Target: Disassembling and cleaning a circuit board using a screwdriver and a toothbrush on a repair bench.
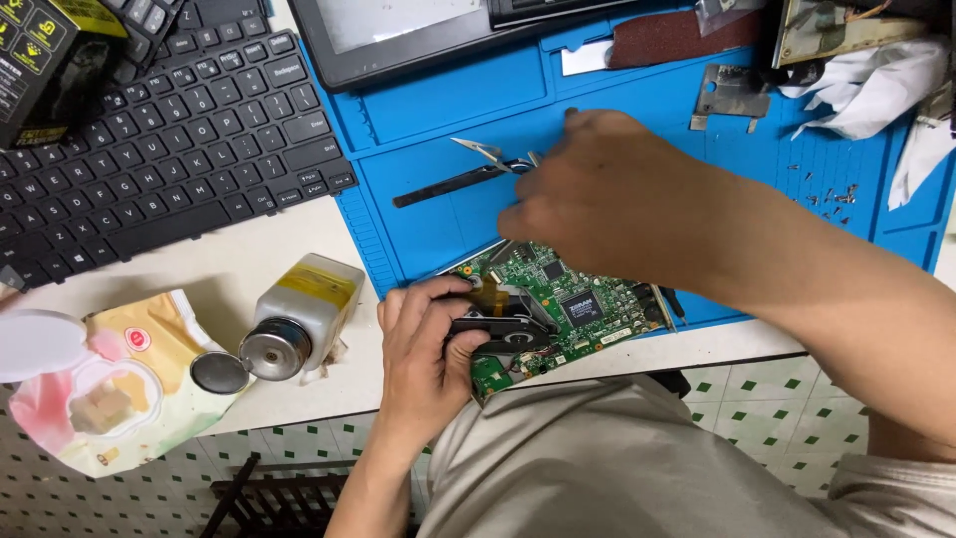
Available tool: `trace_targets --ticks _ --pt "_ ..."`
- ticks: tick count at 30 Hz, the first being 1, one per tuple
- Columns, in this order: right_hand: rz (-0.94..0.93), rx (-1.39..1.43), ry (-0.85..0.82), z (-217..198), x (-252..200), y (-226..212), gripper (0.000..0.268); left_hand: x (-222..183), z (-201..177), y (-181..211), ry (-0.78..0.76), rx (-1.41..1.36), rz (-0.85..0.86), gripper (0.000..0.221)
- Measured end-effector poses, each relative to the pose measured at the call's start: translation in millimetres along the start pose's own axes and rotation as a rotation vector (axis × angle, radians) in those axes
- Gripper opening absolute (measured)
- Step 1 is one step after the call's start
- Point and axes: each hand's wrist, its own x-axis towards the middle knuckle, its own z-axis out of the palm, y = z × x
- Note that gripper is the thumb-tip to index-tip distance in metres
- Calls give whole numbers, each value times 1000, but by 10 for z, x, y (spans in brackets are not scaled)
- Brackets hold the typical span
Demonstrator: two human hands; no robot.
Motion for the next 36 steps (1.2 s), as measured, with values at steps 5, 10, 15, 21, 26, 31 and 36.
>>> trace_targets --ticks 5,10,15,21,26,31,36 --pt "35 6 -340 -276 160 79 41 -1 -1 3 -1 3 -4 28" --pt "-75 -143 -145 -45 285 169 37 1 0 1 -4 6 -10 32" --pt "-93 -142 -237 -92 360 152 33 -2 -4 -6 -11 3 -15 32" --pt "-123 -199 -165 -163 310 165 30 -7 1 -19 -19 5 -12 32" --pt "-117 -134 -159 -173 345 159 32 -4 -2 -6 -18 0 -15 29" --pt "-139 -211 -24 -9 407 174 24 -21 14 -27 -3 -12 -15 26" --pt "-127 -160 -79 -61 420 182 25 -12 14 -19 18 -34 -2 26"
